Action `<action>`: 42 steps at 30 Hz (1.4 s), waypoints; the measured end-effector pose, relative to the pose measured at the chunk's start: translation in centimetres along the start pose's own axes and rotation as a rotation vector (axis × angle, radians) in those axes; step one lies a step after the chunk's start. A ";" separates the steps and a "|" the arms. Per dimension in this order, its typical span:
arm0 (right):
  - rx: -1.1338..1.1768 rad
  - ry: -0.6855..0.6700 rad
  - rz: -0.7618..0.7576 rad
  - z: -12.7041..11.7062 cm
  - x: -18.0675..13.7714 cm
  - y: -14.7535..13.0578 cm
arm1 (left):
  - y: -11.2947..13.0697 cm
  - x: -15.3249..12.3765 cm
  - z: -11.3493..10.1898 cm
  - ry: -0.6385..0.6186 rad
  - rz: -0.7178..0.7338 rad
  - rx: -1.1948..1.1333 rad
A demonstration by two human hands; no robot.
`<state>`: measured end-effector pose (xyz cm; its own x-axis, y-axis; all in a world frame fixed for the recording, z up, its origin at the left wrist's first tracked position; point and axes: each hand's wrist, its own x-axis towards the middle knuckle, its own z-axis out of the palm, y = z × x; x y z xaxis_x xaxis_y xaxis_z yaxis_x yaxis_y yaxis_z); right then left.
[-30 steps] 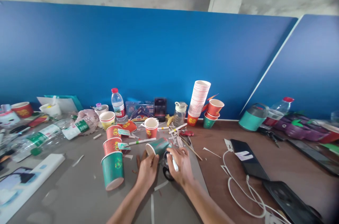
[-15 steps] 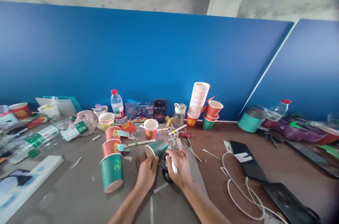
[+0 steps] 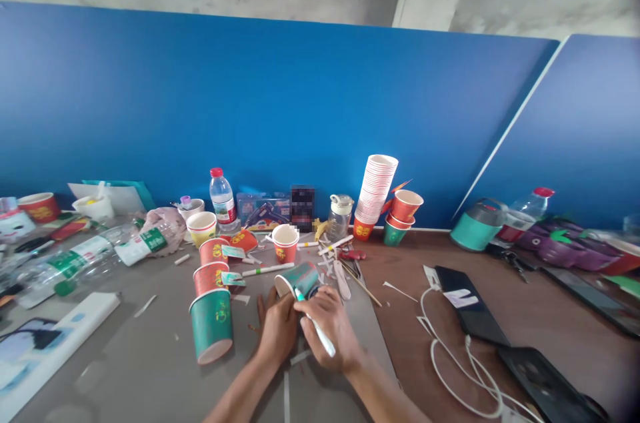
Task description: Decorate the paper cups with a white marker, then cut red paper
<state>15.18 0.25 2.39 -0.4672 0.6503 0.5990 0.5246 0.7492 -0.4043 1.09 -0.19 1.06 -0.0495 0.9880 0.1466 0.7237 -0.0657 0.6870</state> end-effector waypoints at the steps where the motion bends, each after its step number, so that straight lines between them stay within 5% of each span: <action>1: -0.006 0.014 0.006 0.0 0.0 0.0 | 0.0 0.0 0.0 -0.004 0.001 0.008; 32: -0.088 -0.019 -0.006 -0.6 0.1 0.1 | -0.7 -0.3 0.8 -0.009 0.127 0.195; 42: 0.030 0.191 0.200 0.0 -0.5 1.3 | -0.6 -0.3 0.8 -0.023 0.141 0.190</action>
<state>16.05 0.91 1.58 -0.2125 0.7523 0.6236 0.5699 0.6138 -0.5464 1.22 -0.33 0.07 0.0758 0.9740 0.2136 0.8389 -0.1781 0.5144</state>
